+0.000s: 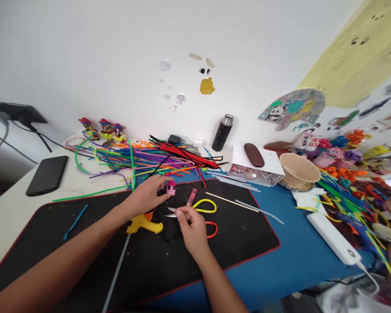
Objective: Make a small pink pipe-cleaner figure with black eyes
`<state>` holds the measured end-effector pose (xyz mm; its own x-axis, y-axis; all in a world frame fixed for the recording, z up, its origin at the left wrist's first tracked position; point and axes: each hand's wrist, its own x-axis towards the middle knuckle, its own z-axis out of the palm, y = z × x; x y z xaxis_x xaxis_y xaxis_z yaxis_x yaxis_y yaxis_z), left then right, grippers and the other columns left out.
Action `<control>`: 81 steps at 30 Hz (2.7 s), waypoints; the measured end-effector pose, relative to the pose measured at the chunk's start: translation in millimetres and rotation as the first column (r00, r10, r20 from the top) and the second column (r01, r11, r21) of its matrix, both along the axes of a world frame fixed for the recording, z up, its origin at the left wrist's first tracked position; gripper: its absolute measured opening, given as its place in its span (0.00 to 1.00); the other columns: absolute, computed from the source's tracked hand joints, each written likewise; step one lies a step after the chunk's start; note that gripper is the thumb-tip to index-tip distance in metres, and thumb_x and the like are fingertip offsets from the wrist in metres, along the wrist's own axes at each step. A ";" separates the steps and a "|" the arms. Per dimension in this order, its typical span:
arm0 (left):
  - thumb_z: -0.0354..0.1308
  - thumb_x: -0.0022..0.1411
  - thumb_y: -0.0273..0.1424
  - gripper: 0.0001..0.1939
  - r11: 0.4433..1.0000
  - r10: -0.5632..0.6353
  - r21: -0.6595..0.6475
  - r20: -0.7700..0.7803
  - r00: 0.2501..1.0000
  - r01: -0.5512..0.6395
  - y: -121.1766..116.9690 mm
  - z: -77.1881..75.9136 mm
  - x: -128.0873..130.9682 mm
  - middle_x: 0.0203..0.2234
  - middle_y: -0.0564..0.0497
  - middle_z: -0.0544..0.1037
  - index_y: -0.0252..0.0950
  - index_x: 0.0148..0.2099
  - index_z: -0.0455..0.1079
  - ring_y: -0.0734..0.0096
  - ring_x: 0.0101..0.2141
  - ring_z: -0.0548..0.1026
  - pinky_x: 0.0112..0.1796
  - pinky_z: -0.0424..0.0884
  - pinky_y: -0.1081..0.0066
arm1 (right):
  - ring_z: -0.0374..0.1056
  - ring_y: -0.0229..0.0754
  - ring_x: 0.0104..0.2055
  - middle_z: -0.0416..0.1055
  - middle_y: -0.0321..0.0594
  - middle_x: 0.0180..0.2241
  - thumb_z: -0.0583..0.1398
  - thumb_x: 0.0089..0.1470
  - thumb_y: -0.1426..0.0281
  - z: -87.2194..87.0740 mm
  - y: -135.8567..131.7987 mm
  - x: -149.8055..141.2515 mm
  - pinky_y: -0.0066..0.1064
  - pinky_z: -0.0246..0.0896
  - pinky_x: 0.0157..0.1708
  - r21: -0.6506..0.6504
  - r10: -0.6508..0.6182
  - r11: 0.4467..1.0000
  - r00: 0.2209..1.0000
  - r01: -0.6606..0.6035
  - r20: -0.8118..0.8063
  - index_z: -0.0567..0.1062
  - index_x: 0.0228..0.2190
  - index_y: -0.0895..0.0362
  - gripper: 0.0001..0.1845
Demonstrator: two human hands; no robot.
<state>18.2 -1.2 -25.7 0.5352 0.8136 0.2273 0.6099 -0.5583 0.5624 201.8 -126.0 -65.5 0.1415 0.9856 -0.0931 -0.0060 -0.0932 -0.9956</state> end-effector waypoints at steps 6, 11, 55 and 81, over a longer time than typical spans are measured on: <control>0.65 0.66 0.31 0.20 0.999 -0.034 0.026 -0.075 0.997 0.036 10.9 -14.1 23.3 0.44 0.44 0.81 0.39 0.59 0.74 0.52 0.47 0.78 0.51 0.74 0.56 | 0.49 0.34 0.18 0.53 0.26 0.18 0.63 0.62 0.42 -0.9 -2.4 3.3 0.27 0.40 0.17 0.021 0.009 1.000 1.000 -0.009 -0.013 0.80 0.36 0.55 0.28; 0.65 0.65 0.30 0.17 0.999 -0.021 0.043 -0.146 0.989 0.027 11.3 -22.2 22.8 0.45 0.41 0.82 0.38 0.56 0.76 0.48 0.48 0.79 0.52 0.73 0.53 | 0.49 0.35 0.19 0.54 0.27 0.19 0.62 0.63 0.42 -1.6 -2.8 3.8 0.28 0.40 0.19 0.021 0.028 0.999 1.000 -0.028 -0.012 0.80 0.35 0.55 0.28; 0.66 0.68 0.32 0.23 0.996 0.016 0.091 -0.233 0.972 0.005 11.2 -25.1 21.8 0.46 0.41 0.83 0.35 0.63 0.73 0.49 0.51 0.80 0.55 0.72 0.55 | 0.57 0.36 0.23 0.62 0.30 0.20 0.58 0.69 0.59 0.5 -6.9 0.8 0.29 0.47 0.24 0.118 0.084 0.984 0.922 -0.137 0.378 0.82 0.36 0.55 0.17; 0.66 0.67 0.30 0.24 0.998 0.017 0.057 -0.164 0.986 -0.008 8.5 -20.1 15.7 0.43 0.42 0.82 0.37 0.64 0.73 0.51 0.50 0.79 0.54 0.73 0.55 | 0.61 0.38 0.23 0.65 0.31 0.21 0.58 0.70 0.59 -0.6 -6.9 -0.4 0.28 0.51 0.24 0.120 0.089 0.979 0.877 -0.164 0.471 0.82 0.37 0.54 0.17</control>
<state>33.8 7.2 -45.8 0.5585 0.8092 0.1824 0.6986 -0.5774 0.4226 201.5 -133.0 -66.1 0.0043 0.9946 0.1038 0.4588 0.0903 -0.8839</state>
